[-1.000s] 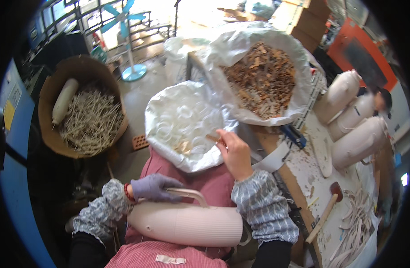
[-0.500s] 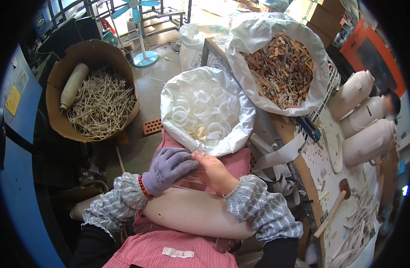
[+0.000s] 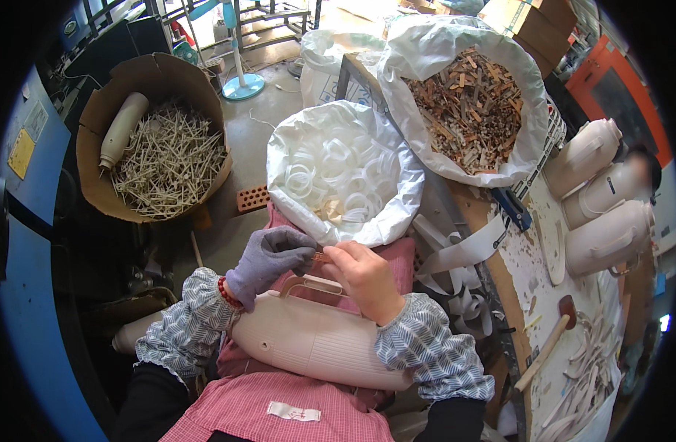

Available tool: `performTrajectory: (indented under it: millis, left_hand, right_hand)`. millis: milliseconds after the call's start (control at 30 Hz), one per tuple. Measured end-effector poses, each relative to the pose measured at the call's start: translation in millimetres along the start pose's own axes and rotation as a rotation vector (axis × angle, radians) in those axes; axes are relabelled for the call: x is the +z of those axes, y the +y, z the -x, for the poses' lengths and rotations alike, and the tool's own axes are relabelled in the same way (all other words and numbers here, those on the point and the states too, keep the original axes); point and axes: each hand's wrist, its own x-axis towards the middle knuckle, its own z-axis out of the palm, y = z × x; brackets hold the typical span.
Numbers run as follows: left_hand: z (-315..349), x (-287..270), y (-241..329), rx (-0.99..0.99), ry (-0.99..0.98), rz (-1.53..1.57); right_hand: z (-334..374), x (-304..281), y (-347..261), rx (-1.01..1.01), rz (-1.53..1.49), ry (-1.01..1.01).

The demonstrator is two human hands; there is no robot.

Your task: The person assembles cylindrical lanterns by inserting wooden dowels into the top openings, tapping them with a mallet, and attaching circular wooden rings to the base. They handle multiple lanterns one at a time, placing finished units aside.

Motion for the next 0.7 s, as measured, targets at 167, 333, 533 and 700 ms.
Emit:
performTrajectory:
  millis: [167,333,533,700]
  left_hand:
    - [4,-5,6,-0.085,-0.078,-0.135]
    - [5,-30,1,-0.333,-0.292,-0.321]
    - [-4,-54,-22,0.265,-0.671,-0.872]
    - [-5,-54,-22,0.363,-0.675,-1.066]
  right_hand:
    - [8,-7,-13,0.001,0.143,-0.038]
    - [29,5,-13,-0.077,0.283,-0.162]
    - [30,12,-11,-0.114,0.278,-0.185]
    - [32,13,-8,-0.138,0.304,-0.201]
